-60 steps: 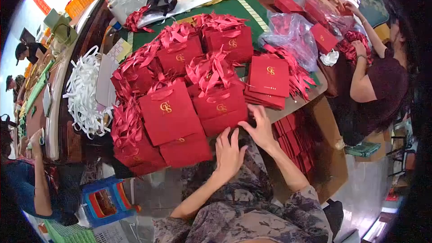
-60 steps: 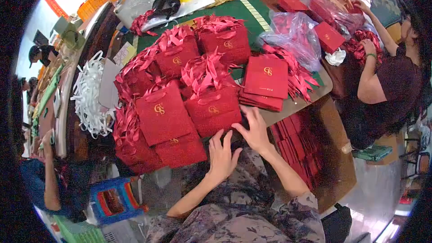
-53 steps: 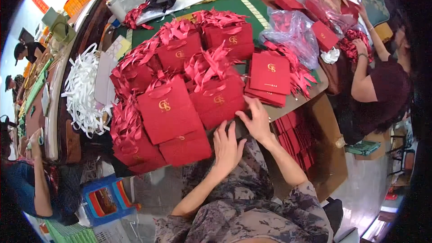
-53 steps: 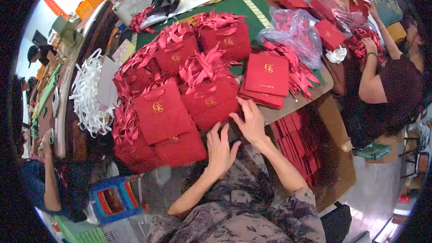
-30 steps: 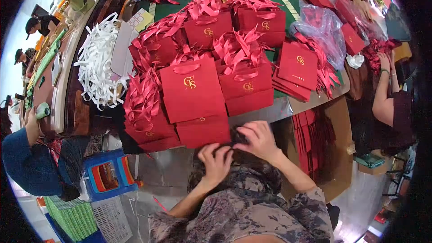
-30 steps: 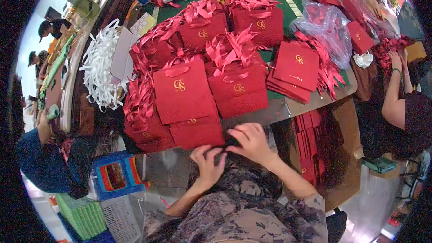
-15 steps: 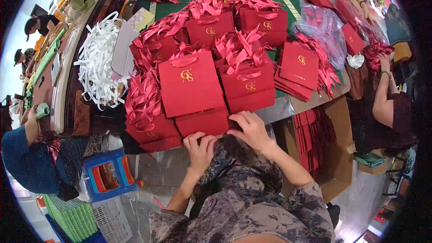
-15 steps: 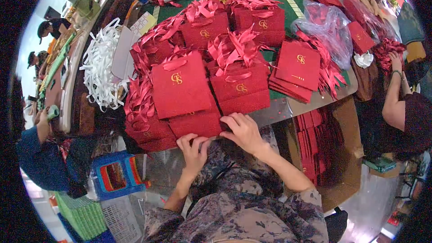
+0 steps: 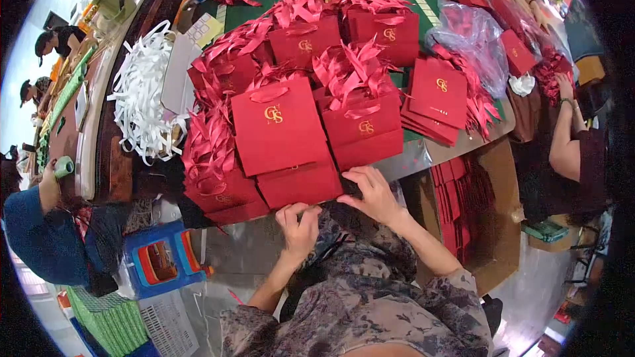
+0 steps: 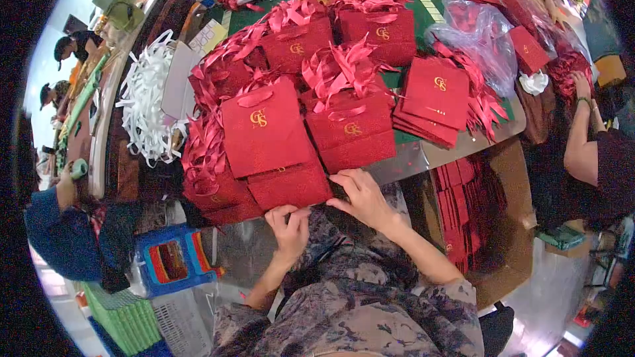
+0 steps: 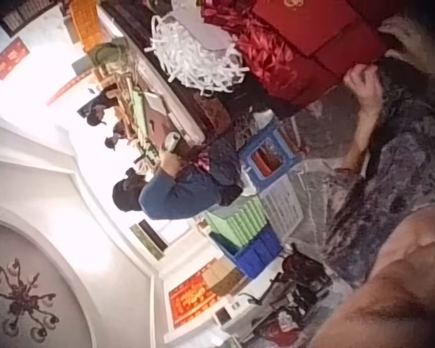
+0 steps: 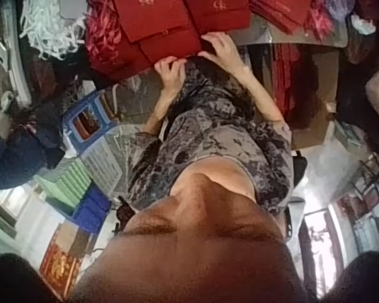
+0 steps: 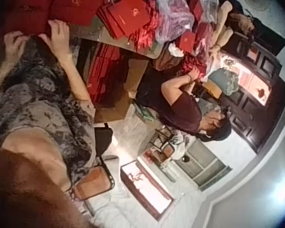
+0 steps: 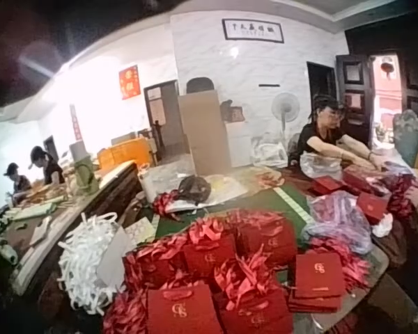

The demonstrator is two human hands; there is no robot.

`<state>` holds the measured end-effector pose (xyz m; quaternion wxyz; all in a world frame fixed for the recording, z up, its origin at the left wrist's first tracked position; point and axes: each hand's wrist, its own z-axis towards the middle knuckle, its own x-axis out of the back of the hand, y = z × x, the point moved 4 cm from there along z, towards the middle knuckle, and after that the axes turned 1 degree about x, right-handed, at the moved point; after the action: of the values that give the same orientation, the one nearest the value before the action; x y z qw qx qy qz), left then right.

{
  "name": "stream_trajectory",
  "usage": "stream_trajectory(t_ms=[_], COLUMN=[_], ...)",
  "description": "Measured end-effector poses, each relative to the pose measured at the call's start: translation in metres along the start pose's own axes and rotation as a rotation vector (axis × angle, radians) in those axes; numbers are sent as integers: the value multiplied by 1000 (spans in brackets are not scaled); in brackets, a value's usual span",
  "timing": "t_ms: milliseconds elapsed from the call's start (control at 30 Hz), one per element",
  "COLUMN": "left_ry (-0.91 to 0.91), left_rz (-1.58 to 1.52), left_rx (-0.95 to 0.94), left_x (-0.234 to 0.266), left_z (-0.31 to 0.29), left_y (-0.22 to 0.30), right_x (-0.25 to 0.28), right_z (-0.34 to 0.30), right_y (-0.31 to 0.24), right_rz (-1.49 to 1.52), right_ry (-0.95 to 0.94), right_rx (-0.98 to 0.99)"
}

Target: The person attaches ribbon handles to red gift pouches by threading ribbon straps through the pouches by hand.

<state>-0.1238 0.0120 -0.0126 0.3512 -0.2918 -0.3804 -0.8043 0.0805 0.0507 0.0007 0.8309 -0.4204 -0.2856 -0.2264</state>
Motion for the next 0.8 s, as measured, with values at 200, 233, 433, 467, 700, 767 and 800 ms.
stream_trajectory(t_ms=[200, 233, 433, 467, 700, 767, 800], left_ry=[37, 44, 26, -11, -92, -112, -116], left_rz=[-16, -24, -190, -252, -417, -445, -440], left_rx=[-43, -56, -126, -154, -238, -213, -215], left_x=[1, 1, -21, -29, -58, -61, -61], left_z=[11, 11, 34, 39, 56, 60, 62], left_y=[11, 11, 63, 77, 120, 123, 124], right_x=[25, 35, 121, 137, 167, 167, 166], right_z=[-4, -4, -21, -22, -31, -32, -32], right_y=[5, 11, 67, 74, 131, 142, 145], right_rz=[39, 8, -370, -451, -489, -490, -451], right_ry=[157, 168, 534, 564, 577, 587, 593], right_rx=[-5, -9, -323, -388, -616, -621, -625])
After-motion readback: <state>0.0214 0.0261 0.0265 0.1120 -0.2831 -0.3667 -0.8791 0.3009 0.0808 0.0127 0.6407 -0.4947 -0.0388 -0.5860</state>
